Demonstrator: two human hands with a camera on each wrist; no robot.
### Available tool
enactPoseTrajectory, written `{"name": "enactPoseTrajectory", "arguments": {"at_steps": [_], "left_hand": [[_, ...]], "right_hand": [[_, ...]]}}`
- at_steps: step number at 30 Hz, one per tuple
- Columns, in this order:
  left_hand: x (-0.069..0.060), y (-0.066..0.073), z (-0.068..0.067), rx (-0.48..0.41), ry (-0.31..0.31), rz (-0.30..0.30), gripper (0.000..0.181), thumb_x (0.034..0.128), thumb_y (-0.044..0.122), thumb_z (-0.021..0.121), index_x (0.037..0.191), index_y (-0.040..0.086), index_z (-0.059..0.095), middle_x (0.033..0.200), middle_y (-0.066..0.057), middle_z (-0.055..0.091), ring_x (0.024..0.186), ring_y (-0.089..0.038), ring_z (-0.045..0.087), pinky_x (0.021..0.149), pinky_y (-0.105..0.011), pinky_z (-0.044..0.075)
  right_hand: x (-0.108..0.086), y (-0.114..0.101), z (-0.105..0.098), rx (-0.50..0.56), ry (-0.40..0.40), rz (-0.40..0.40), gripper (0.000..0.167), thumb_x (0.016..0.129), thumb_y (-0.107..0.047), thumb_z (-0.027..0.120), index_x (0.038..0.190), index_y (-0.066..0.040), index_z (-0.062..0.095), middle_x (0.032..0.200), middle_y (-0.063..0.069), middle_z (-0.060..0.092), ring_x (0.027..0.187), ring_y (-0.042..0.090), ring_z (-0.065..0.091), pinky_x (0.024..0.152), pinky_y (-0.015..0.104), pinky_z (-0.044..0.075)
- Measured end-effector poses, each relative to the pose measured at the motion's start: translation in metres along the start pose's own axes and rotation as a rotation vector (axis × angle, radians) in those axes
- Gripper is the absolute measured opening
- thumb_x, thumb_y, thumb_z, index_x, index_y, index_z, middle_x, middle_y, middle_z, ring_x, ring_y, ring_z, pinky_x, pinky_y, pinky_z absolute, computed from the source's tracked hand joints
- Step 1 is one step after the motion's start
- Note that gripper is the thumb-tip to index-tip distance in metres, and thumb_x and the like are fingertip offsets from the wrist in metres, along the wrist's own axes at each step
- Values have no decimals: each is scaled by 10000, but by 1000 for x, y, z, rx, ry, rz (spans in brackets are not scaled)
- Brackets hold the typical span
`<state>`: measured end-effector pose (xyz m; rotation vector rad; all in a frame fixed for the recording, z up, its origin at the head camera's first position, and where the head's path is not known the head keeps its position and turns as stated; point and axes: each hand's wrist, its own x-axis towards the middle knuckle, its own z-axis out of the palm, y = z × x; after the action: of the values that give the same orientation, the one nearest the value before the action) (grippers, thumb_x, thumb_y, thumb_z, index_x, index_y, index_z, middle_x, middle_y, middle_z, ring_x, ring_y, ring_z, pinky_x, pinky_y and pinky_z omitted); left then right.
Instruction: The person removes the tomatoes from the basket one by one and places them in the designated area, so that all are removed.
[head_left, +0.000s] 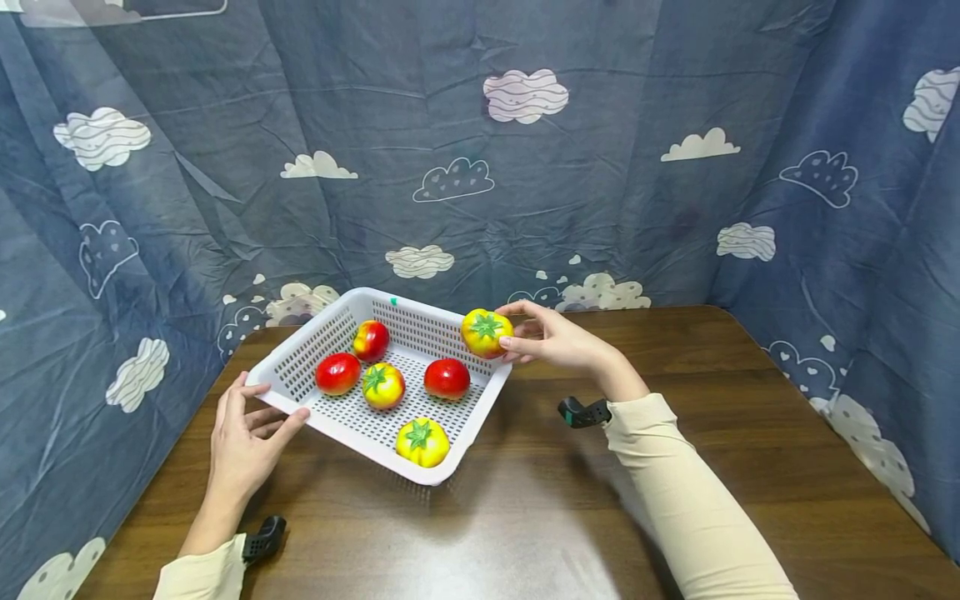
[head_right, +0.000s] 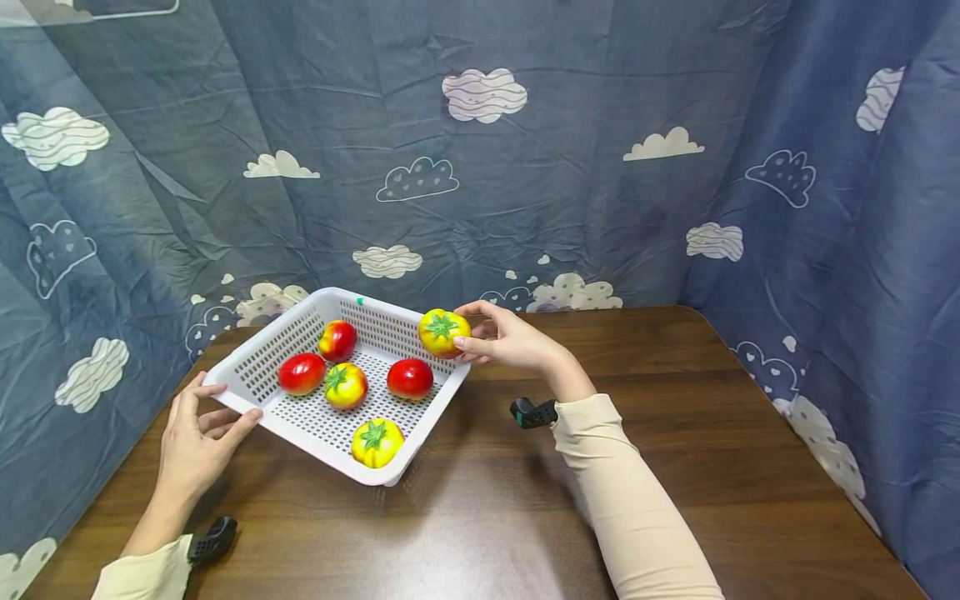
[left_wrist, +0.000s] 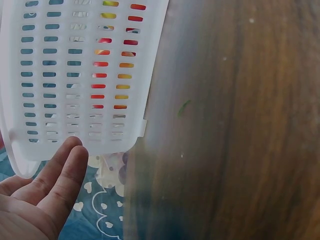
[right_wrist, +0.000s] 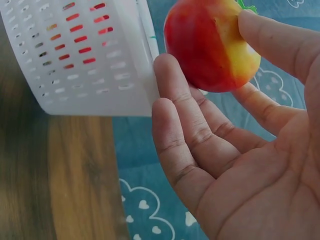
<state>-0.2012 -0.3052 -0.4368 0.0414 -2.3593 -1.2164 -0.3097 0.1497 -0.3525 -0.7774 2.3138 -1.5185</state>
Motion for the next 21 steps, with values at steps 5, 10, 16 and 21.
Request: {"name": "enactPoseTrajectory", "arguments": {"at_steps": [5,10,16,21], "left_hand": [[0,0,1,0,12,-3,699,882,171,893,1422,-35,500,1716,-166,307,1071,-448,733,764,-27,549],[0,0,0,3,12,-9,702,877,172,899,1422,-28,505,1714,-157,314,1043,-382,745,762,-29,552],[0,2,0,4,7,-19,708,885,182,895,1432,-23,494,1721,-153,303,1090,-455,721,766,-18,541],[0,2,0,1,2,-23,716,889,186,893,1439,-21,485,1724,-160,289,1118,-494,704,766,-7,530]], "right_hand": [[-3,7,-6,6,31,7,532,1056,-112,680,1535,-47,460,1284,256,704,1066,310,785,892,365,657],[-7,12,-11,15,54,20,526,1065,-107,666,1540,-48,448,1295,290,702,1021,251,796,873,333,647],[-11,18,-18,23,90,29,526,1071,-121,659,1541,-34,439,1305,316,691,1007,222,791,857,289,639],[-14,25,-22,30,116,43,533,1068,-124,665,1541,-24,440,1268,316,699,983,207,784,850,276,645]]}}
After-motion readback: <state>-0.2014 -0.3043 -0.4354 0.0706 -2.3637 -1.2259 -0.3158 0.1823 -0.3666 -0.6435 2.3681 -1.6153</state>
